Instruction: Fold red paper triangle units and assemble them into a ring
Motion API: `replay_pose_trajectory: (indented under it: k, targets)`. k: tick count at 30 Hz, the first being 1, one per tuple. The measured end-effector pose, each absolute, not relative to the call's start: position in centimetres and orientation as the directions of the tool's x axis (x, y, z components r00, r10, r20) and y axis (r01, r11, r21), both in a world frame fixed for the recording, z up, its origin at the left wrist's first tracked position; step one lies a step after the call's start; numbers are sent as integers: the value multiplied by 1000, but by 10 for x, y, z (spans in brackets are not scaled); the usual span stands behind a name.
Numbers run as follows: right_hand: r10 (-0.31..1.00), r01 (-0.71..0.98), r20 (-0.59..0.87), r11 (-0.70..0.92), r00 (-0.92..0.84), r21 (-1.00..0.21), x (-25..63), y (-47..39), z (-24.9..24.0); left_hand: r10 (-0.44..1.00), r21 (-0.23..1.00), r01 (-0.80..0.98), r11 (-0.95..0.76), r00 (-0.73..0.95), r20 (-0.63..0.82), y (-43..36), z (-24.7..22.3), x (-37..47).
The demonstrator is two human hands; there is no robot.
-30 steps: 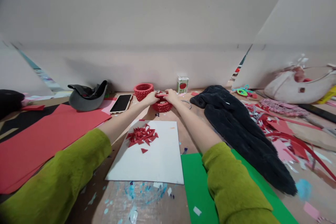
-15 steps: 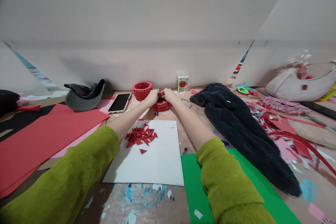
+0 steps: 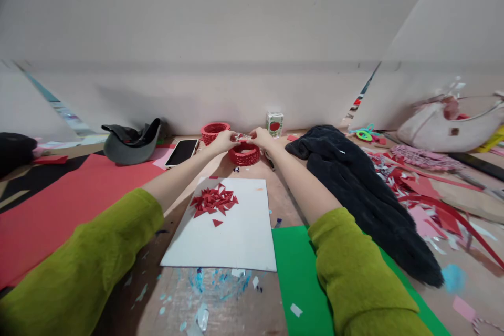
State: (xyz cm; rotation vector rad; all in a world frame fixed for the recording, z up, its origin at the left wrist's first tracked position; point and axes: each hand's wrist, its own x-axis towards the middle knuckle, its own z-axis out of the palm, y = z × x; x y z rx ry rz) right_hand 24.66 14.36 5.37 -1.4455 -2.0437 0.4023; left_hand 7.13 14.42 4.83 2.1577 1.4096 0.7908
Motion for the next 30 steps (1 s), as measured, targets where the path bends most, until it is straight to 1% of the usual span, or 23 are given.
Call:
replay_pose_trajectory:
  k: [2, 3, 6, 9, 12, 15, 16, 18, 20, 21, 23, 25, 28, 30]
  targets:
    - [932, 756, 284, 351, -226, -552, 248, 139, 52, 921, 620, 683, -386, 317, 225, 140, 48, 68]
    - [927, 755, 302, 359, -222, -548, 247, 137, 51, 920, 616, 683, -391, 313, 237, 138, 48, 67]
    - [903, 736, 379, 394, -201, -550, 243, 130, 52, 909, 625, 661, -415, 283, 305, 133, 50, 68]
    - [869, 690, 454, 452, -197, -566, 241, 120, 63, 896, 662, 606, -441, 252, 366, 124, 62, 67]
    - [844, 625, 495, 502, -204, -598, 242, 102, 81, 895, 721, 530, -446, 263, 361, 107, 85, 58]
    - [840, 548, 480, 533, -252, -644, 242, 75, 98, 899, 776, 460, -431, 297, 323, 75, 111, 41]
    - [839, 505, 461, 542, -289, -671, 240, 63, 102, 902, 798, 438, -414, 312, 297, 60, 117, 34]
    - [836, 313, 337, 490, -433, -814, 233, 37, 106, 905, 864, 377, -335, 383, 184, 27, 125, 19]
    - [802, 254, 221, 416, -556, -873, 224, 10, 107, 917, 887, 382, -260, 384, 103, -10, 123, 7]
    - [766, 260, 153, 388, -624, -884, 219, -4, 107, 918, 900, 373, -227, 390, 70, -27, 119, 2]
    - [723, 312, 51, 359, -689, -880, 210, -26, 105, 899, 926, 353, -131, 437, -39, -58, 105, -5]
    - [613, 387, -100, 354, -783, -851, 204, -40, 101, 854, 944, 329, -27, 499, -149, -80, 87, -8]
    - [456, 418, -235, 356, -859, -836, 201, -46, 91, 805, 963, 255, 86, 552, -218, -99, 64, -8]
    - [401, 426, -282, 336, -871, -840, 201, -45, 85, 795, 964, 228, 134, 556, -242, -105, 56, -6]
